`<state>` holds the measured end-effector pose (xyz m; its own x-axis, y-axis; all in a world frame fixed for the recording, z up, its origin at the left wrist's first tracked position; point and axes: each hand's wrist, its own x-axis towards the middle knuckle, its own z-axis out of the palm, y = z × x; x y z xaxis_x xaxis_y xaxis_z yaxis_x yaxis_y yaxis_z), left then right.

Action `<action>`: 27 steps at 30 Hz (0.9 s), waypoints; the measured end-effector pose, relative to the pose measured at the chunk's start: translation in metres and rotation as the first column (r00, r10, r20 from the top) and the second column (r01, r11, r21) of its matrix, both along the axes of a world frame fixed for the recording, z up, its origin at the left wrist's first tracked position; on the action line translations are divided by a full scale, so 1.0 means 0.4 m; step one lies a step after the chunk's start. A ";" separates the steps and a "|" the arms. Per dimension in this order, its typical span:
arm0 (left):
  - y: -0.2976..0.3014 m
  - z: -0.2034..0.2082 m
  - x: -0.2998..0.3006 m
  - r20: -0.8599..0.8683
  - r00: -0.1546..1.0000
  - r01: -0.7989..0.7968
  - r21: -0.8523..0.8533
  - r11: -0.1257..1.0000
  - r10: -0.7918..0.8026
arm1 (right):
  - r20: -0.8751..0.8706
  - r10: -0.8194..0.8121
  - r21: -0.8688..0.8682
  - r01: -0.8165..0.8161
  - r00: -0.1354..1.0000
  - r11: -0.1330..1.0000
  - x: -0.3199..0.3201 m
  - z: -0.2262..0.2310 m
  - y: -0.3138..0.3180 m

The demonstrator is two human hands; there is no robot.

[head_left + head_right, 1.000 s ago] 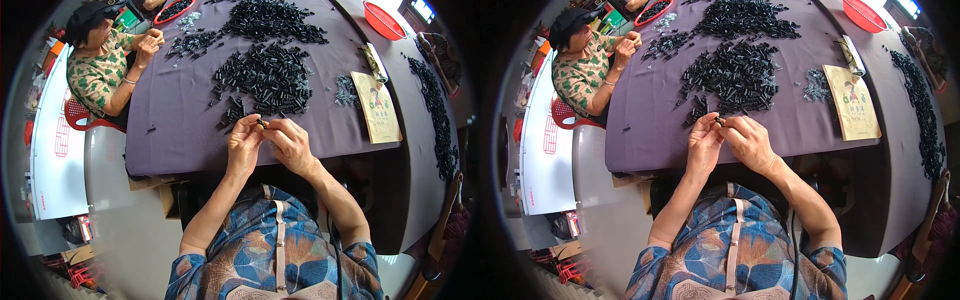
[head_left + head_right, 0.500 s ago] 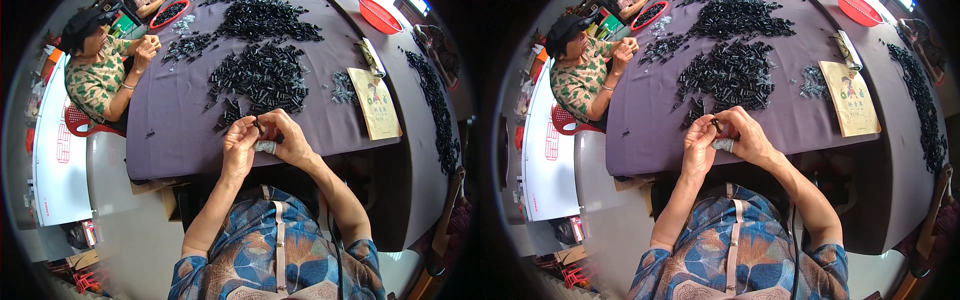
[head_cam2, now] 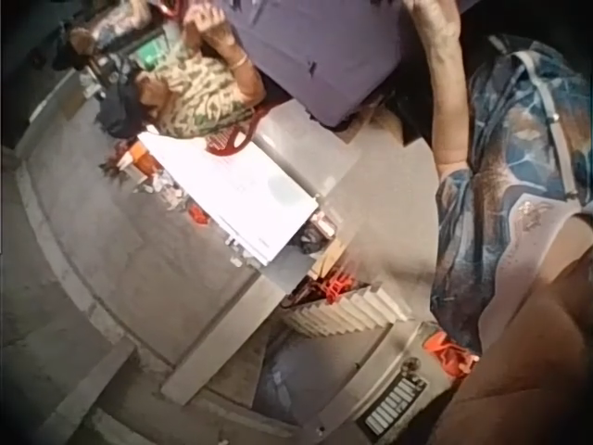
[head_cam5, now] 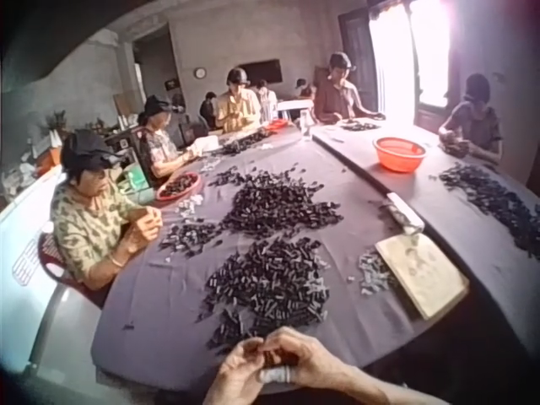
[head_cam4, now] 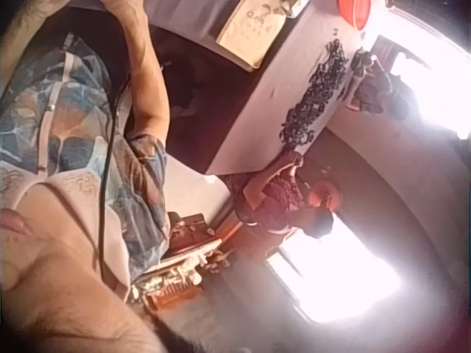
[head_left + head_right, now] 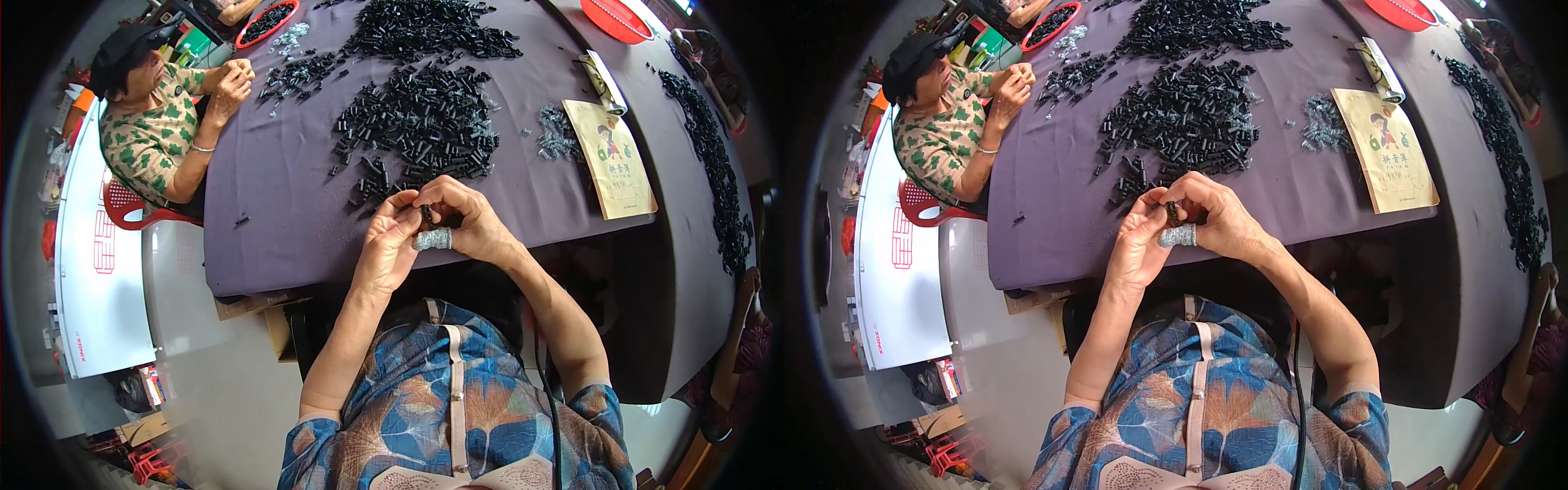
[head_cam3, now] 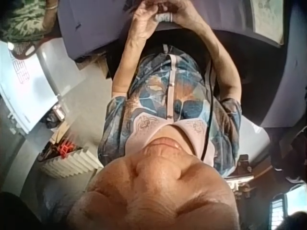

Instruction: Sorting and inspecting small black plastic components on a workshop table.

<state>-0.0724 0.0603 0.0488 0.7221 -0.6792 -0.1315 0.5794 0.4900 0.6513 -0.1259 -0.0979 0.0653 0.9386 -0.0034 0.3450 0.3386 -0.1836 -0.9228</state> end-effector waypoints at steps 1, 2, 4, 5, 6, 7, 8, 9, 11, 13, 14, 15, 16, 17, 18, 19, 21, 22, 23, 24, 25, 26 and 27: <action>0.001 -0.004 0.002 -0.024 1.000 -0.003 -0.001 1.000 0.003 | -0.008 0.007 0.018 -0.007 1.000 1.000 0.001 -0.001 0.000; -0.001 -0.004 0.002 -0.025 1.000 -0.002 -0.001 1.000 0.002 | -0.009 0.006 0.019 -0.005 1.000 1.000 0.001 -0.001 -0.001; -0.005 -0.001 0.001 -0.013 1.000 -0.006 0.011 1.000 0.006 | -0.024 0.000 0.028 0.001 1.000 1.000 0.001 -0.001 -0.001; -0.006 0.003 0.000 -0.013 1.000 -0.006 0.011 1.000 0.006 | -0.023 0.000 0.029 0.001 1.000 1.000 0.001 -0.001 -0.002; -0.007 0.007 -0.001 -0.032 0.999 -0.015 0.022 1.000 0.016 | -0.010 -0.003 0.012 0.003 1.000 1.000 0.001 0.000 -0.002; -0.007 0.010 -0.001 -0.050 0.998 -0.024 0.032 0.999 0.025 | 0.004 -0.006 -0.005 0.006 1.000 1.000 0.000 0.001 -0.003; -0.005 0.009 0.000 -0.050 0.998 -0.025 0.032 0.999 0.026 | 0.004 -0.006 -0.005 0.006 1.000 1.000 0.000 0.004 -0.001; -0.003 0.008 0.002 -0.050 0.999 -0.019 0.030 0.999 0.021 | -0.004 0.001 0.008 -0.001 1.000 1.000 -0.001 0.007 0.002; -0.002 0.009 0.004 -0.050 0.999 -0.014 0.027 1.000 0.016 | -0.011 0.007 0.020 -0.007 1.000 1.000 -0.002 0.009 0.003; -0.004 0.010 0.004 -0.050 0.999 -0.006 0.029 1.000 0.007 | -0.021 0.000 0.007 0.000 1.000 1.000 -0.003 0.007 0.001; -0.004 0.006 0.004 -0.049 0.999 -0.007 0.029 1.000 0.009 | -0.021 0.001 0.007 -0.001 1.000 1.000 -0.002 0.006 0.003; -0.003 -0.002 0.005 -0.062 0.998 -0.015 0.022 1.000 0.016 | -0.019 -0.014 -0.002 0.014 1.000 1.000 -0.001 0.003 0.005; -0.003 -0.006 0.004 -0.075 0.997 -0.023 0.015 1.000 0.024 | -0.017 -0.029 -0.012 0.029 0.999 1.000 0.001 0.000 0.007; -0.009 -0.005 0.000 -0.074 0.997 -0.024 0.015 1.000 0.025 | -0.017 -0.029 -0.012 0.028 0.999 1.000 0.002 -0.005 0.006; -0.016 -0.004 -0.007 -0.123 0.991 -0.047 -0.011 0.999 0.045 | -0.003 -0.032 -0.008 0.032 0.999 0.999 0.002 -0.011 0.003; -0.019 -0.003 -0.011 -0.171 0.983 -0.071 -0.036 0.997 0.064 | 0.011 -0.036 -0.004 0.036 0.999 0.999 0.003 -0.014 0.002; -0.019 -0.006 -0.012 -0.201 0.979 -0.042 -0.070 0.997 0.027 | -0.004 -0.030 0.012 0.030 1.000 0.999 -0.001 0.001 0.002; -0.020 -0.006 -0.012 -0.201 0.979 -0.032 -0.079 0.996 0.015 | -0.020 -0.025 0.030 0.025 1.000 0.999 -0.003 0.007 0.002; -0.020 -0.007 -0.012 -0.201 0.980 -0.023 -0.087 0.996 0.005 | -0.020 -0.024 0.031 0.024 1.000 0.999 -0.003 0.005 0.002; -0.018 -0.008 -0.011 -0.201 0.980 -0.024 -0.086 0.996 0.006 | -0.043 -0.017 0.049 0.019 0.999 0.999 -0.002 0.002 0.003; -0.015 -0.008 -0.010 -0.187 0.982 -0.017 -0.073 0.997 0.003 | -0.066 -0.010 0.067 0.015 0.998 0.998 -0.002 -0.002 0.004; -0.014 -0.008 -0.008 -0.173 0.985 -0.008 -0.061 0.998 -0.003 | -0.066 -0.011 0.067 0.016 0.998 0.998 -0.001 -0.006 0.004; -0.014 -0.009 -0.008 -0.173 0.985 -0.007 -0.062 0.998 -0.004 | -0.080 0.006 0.091 0.002 0.997 0.996 -0.001 -0.010 0.003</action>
